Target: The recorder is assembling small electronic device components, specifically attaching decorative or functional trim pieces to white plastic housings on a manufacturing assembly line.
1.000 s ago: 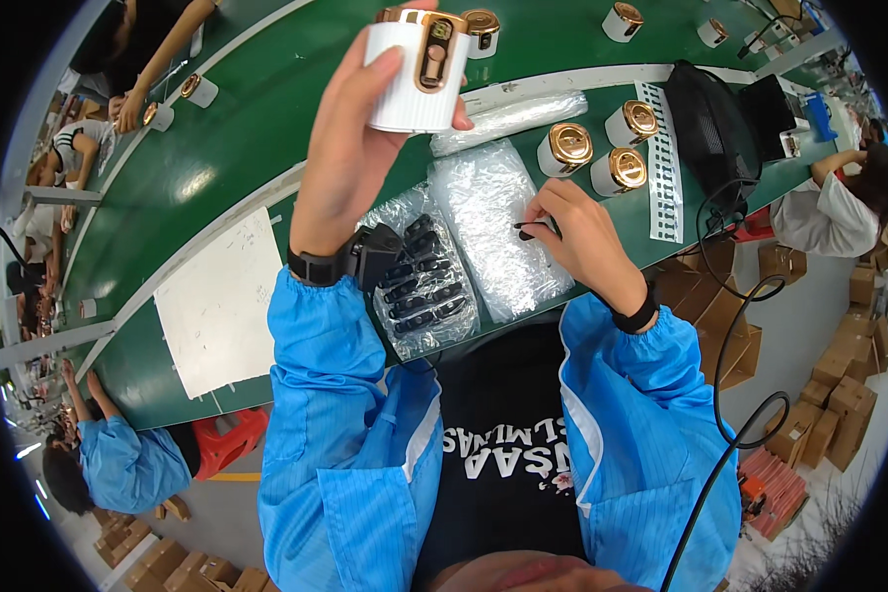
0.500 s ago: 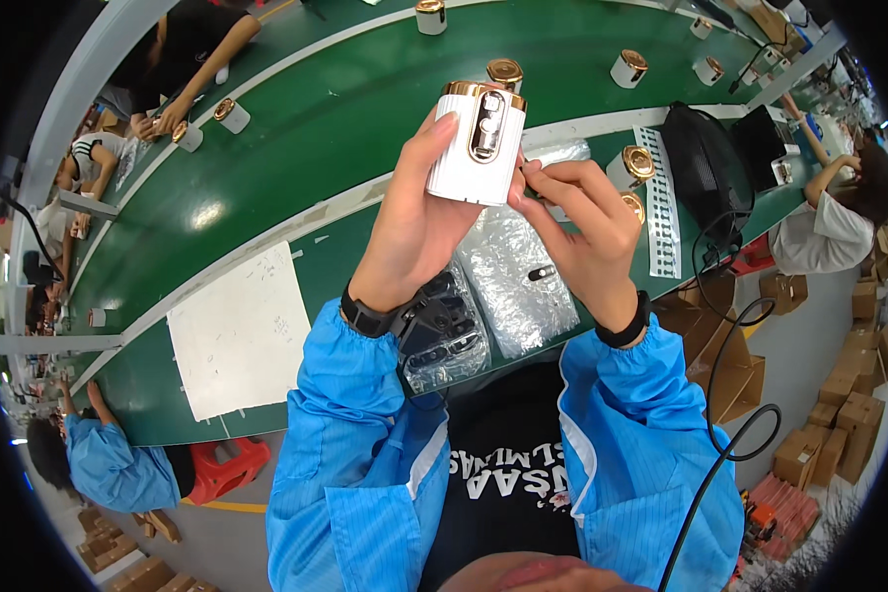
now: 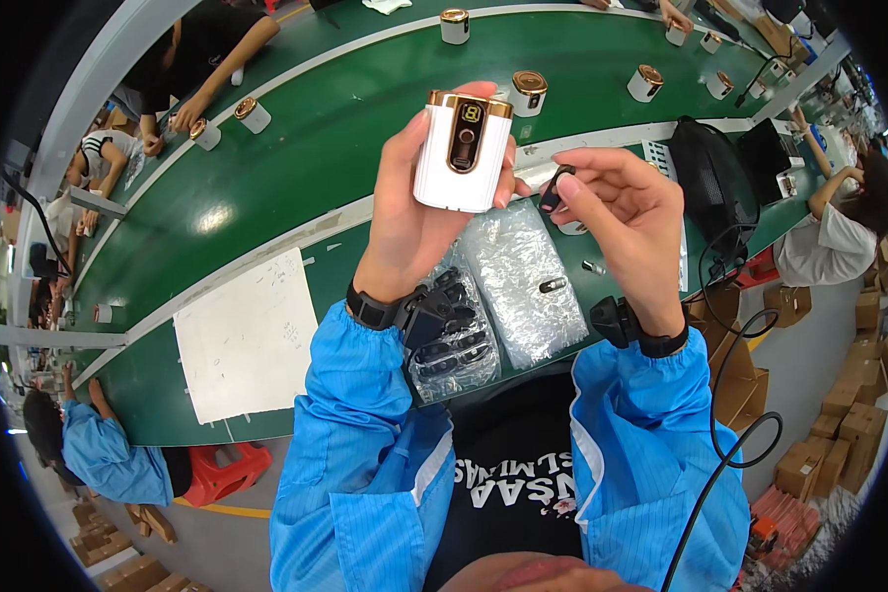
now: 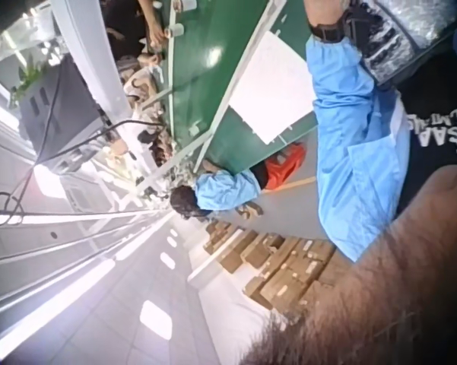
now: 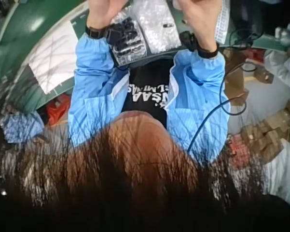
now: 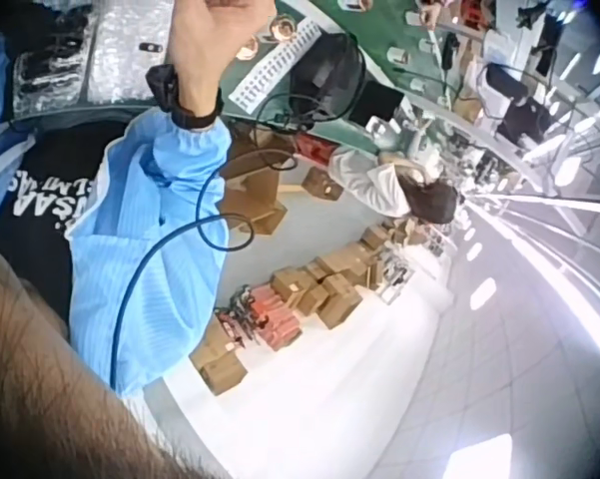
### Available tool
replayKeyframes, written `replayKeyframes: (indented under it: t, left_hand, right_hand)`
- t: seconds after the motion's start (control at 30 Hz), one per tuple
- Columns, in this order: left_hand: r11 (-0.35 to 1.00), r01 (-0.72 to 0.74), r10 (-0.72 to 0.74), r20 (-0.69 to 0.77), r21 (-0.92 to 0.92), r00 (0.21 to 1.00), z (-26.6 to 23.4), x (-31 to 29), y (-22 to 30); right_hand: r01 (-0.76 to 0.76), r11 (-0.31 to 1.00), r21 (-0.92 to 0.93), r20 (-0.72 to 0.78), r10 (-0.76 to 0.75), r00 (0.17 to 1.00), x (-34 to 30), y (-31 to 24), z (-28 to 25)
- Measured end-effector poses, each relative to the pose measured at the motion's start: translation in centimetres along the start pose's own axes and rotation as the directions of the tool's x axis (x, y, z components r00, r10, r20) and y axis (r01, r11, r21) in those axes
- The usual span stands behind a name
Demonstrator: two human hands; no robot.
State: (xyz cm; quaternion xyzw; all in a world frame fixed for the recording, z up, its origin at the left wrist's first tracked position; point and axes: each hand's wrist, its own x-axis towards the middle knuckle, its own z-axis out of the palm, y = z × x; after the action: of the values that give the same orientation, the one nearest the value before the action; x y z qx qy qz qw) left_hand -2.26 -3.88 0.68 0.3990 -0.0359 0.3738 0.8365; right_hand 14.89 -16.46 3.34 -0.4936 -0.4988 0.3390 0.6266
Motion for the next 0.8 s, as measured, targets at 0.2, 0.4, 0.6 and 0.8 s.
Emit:
replayKeyframes:
  t: [0.2, 0.4, 0.6, 0.8]
  left_hand:
    - [0.996, 0.055, -0.053, -0.032, 0.076, 0.998, 0.3, 0.0, 0.0]
    - [0.993, 0.058, -0.051, -0.069, 0.101, 0.996, 1.0, -0.2, 0.1]
    - [0.989, 0.059, -0.043, -0.122, 0.135, 0.992, 1.6, -0.8, 0.5]
    - [0.985, 0.034, -0.019, -0.089, 0.166, 0.996, 1.3, -0.4, 0.2]
  right_hand:
    - [0.064, 0.998, 0.021, 0.031, -0.064, 0.997, 0.9, -1.6, 0.6]
    - [0.046, 0.999, 0.027, 0.064, -0.048, 0.997, 1.4, -2.0, 0.7]
    - [0.065, 0.998, 0.02, 0.097, -0.066, 0.993, 1.6, -2.2, 1.2]
    - [0.161, 0.987, 0.002, 0.078, -0.161, 0.984, 2.2, -3.7, 2.0]
